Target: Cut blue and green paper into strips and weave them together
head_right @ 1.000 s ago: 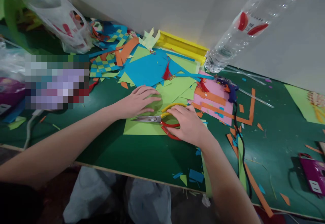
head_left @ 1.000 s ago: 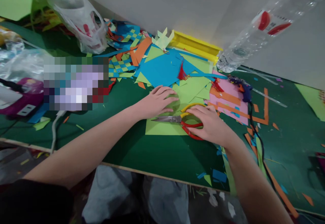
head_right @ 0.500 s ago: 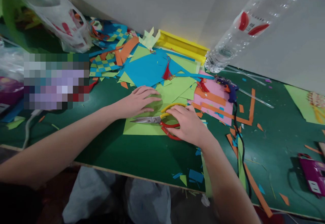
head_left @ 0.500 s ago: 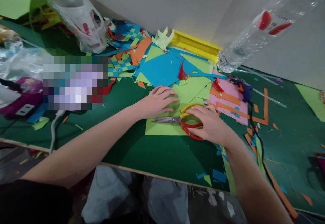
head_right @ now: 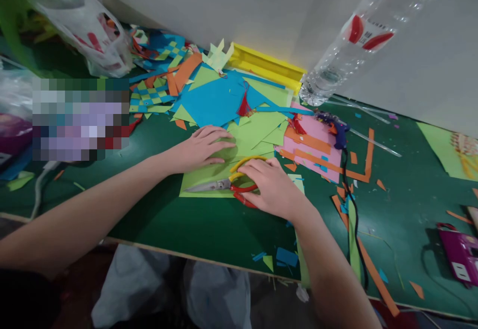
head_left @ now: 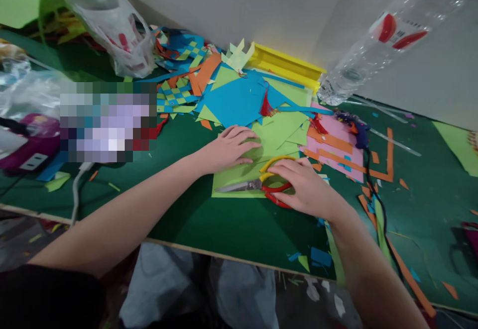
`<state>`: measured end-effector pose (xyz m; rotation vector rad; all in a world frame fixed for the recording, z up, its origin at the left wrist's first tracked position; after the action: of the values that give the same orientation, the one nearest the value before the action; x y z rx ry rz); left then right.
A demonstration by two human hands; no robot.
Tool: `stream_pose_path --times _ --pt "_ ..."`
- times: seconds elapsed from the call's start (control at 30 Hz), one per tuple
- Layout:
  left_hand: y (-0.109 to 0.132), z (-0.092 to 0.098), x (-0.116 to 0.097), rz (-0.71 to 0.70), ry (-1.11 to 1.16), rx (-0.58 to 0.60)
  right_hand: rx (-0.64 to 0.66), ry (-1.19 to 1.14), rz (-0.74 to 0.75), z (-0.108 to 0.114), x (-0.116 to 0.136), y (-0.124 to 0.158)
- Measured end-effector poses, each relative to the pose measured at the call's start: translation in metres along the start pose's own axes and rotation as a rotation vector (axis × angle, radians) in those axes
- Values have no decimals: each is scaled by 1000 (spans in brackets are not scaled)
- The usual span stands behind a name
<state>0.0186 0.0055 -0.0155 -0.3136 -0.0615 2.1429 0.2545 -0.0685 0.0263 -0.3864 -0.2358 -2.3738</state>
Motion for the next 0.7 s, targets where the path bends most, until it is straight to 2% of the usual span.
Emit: stream_pose_path --times 0.1,0.13,0.2,0.23,0.33,0.37,0.4,0.43,0.57,0.63,0.7 --pt "2 1 4 -14 22 -30 -19 -51 -2 3 -9 8" --pt "2 2 5 -13 17 -39 -71 -67 -14 5 -14 11" --pt "4 5 7 2 -10 -55 -226 -84 -46 9 -27 17" --pt "5 7 7 14 -29 -67 -346 -93 -81 11 -34 20" --pt "7 13 4 33 -93 -90 -674 -76 -324 14 -58 26" --pt "7 15 2 24 -116 -88 -761 -26 -425 14 -65 27" --pt "8 16 -1 9 -137 -82 -796 35 -513 13 -71 28" --pt "8 17 -3 -10 -155 -71 -797 99 -583 11 -76 29" --pt "10 19 -6 -61 -195 -5 -602 252 -671 1 -82 29" --pt "11 20 -4 -68 -198 22 -608 303 -698 -1 -79 29" --pt "13 22 -2 -74 -193 26 -649 336 -613 -1 -72 26"
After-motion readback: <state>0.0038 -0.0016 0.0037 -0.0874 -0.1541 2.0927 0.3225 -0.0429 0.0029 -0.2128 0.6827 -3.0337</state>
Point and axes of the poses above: each hand's wrist, its own y-axis away from the middle knuckle, its own z-axis out of the back of the hand, x = y × z, the point moved 1 cm from there along -y, towards the middle knuckle, and after that the axes turned 3 degrees about x, right-handed, at the moved point
